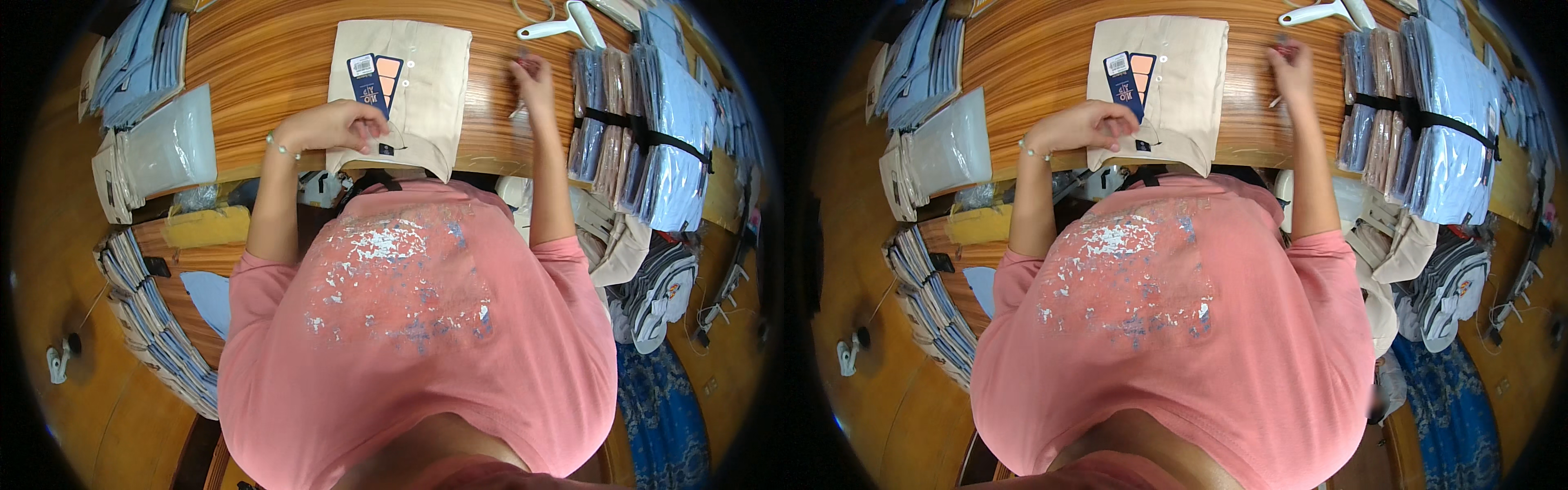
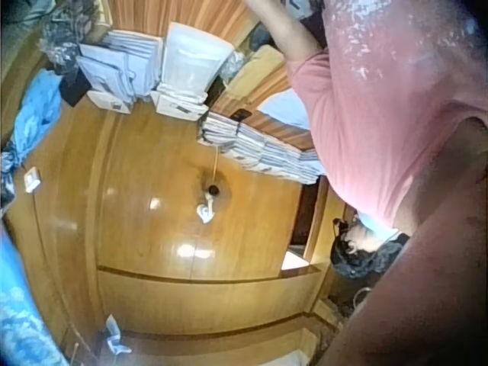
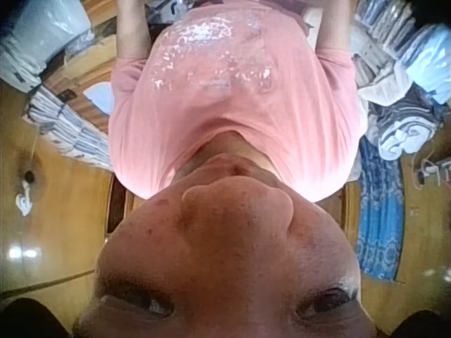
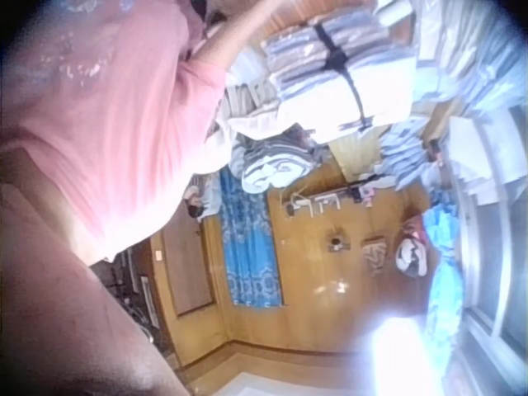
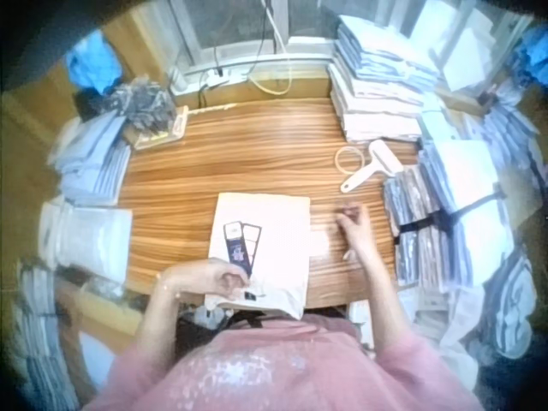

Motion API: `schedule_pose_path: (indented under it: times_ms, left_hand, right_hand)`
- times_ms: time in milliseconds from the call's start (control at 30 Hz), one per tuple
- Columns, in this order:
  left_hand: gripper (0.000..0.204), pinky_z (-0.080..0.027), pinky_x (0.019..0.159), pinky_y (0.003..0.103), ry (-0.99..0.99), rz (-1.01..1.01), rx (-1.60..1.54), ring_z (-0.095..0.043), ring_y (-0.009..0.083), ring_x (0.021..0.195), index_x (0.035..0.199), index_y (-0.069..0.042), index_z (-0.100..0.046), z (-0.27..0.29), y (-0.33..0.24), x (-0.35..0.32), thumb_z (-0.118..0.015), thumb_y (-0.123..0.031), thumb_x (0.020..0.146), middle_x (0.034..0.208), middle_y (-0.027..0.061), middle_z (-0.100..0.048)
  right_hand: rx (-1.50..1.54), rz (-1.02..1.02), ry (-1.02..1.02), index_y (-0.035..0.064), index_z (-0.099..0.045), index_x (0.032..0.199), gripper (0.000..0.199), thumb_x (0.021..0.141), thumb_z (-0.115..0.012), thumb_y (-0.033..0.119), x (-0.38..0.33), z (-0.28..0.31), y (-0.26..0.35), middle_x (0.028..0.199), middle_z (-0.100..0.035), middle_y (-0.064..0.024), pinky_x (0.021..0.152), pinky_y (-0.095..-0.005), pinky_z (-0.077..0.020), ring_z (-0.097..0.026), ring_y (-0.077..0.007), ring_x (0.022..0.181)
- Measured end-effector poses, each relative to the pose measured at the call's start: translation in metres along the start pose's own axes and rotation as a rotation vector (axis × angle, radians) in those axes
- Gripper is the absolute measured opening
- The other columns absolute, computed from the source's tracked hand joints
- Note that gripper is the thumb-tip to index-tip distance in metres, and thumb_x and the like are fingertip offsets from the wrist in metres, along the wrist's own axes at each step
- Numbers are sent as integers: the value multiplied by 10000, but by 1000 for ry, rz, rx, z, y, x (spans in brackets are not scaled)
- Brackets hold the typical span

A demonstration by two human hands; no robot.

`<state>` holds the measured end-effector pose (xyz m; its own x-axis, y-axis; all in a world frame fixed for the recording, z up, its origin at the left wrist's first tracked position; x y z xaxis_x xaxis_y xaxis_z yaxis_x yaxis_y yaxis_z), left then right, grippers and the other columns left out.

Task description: The person wraps a bundled shirt with ribbon, places a folded shirt onto a flat board, uses a lint roller on the fabric, folds the garment around the board, attaches a tag, and slides the folded shirt into a clear plastic bag.

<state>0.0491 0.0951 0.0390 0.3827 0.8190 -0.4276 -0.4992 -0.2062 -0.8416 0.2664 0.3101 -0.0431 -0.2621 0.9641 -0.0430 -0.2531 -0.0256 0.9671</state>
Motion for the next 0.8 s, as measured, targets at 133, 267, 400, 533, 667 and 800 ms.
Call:
schedule_pose_path:
  times_ms: [133, 267, 400, 533, 667, 800]
  left_hand:
    - [238, -451, 760, 306, -622, -145, 140, -575, 229, 841, 1063, -40, -594, 33, -3, 16, -519, -85, 841, 908, 114, -591]
    - [288, -446, 795, 380, -798, -98, 553, -546, 295, 891, 1091, -84, -600, 33, -5, 36, -514, -46, 818, 942, 111, -550]
    - [339, -438, 828, 370, -783, -58, 484, -537, 269, 948, 1096, -124, -607, 34, 7, 40, -511, -1, 794, 1003, 104, -563]
    - [273, -418, 835, 375, -817, -95, 515, -538, 259, 940, 1027, -120, -614, 31, -1, 33, -515, -14, 795, 1003, 81, -570]
    - [287, -379, 858, 374, -759, -85, 603, -515, 252, 970, 1056, -131, -603, 20, -4, 28, -514, -36, 800, 1024, 62, -561]
    - [335, -366, 871, 373, -891, -99, 580, -481, 261, 1031, 1096, -165, -608, 35, -12, 31, -500, -40, 805, 1094, 73, -537]
  right_hand:
    - [155, -226, -38, -67, -363, 1257, 540, 768, -592, -56, 7, 32, -29, 960, -570, -119, 637, -254, -485, -580, -165, 756]
    - [146, -160, -72, -96, -396, 1240, 523, 762, -599, -44, 32, 41, -30, 952, -569, -119, 625, -262, -488, -598, -177, 737]
    - [24, -105, -117, -121, -469, 1173, 514, 729, -670, 42, 41, 41, -22, 951, -592, -135, 712, -291, -483, -602, -207, 825]
    - [-364, 57, -153, -81, -484, 1186, 585, 692, -720, 122, 36, 35, 19, 1139, -537, -230, 889, -349, -428, -521, -317, 1052]
    - [-931, 328, -136, -41, -498, 1194, 538, 721, -692, 131, 34, 26, 14, 1255, -431, -286, 928, -400, -408, -434, -405, 1142]
    - [-1032, 287, -126, -47, -513, 1174, 462, 771, -646, 137, 33, 23, 18, 1226, -442, -294, 910, -405, -416, -458, -402, 1103]
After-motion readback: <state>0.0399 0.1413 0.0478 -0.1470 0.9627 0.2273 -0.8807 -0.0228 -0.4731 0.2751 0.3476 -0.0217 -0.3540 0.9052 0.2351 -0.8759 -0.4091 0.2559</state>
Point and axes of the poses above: each hand's wrist, its own x-axis towards the middle knuckle, its own z-axis out of the back of the hand, y = z × x, the point moved 9 cm from there along x, towards the middle knuckle
